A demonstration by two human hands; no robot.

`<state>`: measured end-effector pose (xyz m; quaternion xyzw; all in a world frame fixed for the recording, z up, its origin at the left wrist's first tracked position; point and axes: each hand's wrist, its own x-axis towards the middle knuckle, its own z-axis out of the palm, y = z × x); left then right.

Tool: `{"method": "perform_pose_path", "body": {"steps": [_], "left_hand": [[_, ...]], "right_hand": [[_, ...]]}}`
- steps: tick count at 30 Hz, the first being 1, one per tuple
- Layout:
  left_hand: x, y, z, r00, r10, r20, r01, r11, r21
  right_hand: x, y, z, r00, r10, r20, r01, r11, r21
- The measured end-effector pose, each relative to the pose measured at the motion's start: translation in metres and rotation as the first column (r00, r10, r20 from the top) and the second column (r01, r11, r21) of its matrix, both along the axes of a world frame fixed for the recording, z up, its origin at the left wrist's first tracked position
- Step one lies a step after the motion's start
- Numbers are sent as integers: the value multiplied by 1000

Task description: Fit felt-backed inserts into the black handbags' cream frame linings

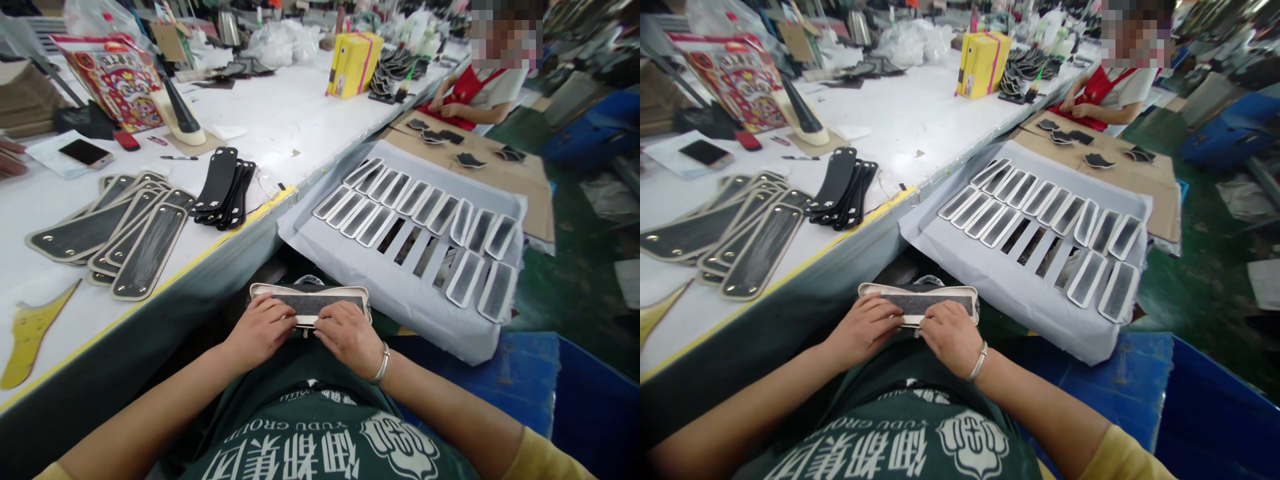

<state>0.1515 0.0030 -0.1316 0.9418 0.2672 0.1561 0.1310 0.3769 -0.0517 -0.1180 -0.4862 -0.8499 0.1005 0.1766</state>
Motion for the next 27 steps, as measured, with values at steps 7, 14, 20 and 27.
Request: {"method": "perform_pose_path", "body": {"steps": [7,14,20,27], "left_hand": [[7,-4,-1,993,114,13,-113,992,-49],[12,-6,-1,978,189,89,-182,980,-79],[16,-7,-3,951,266,158,-243,958,-152],[15,-2,0,968,225,107,-202,960,-195]], "right_hand": [[-6,2,-3,994,-104,-16,103,993,-54],[-11,4,-4,977,-205,-58,200,977,-79],[-12,4,-5,976,-217,-34,213,972,-98],[-15,5,-1,967,-252,39,254,960,-118]]}}
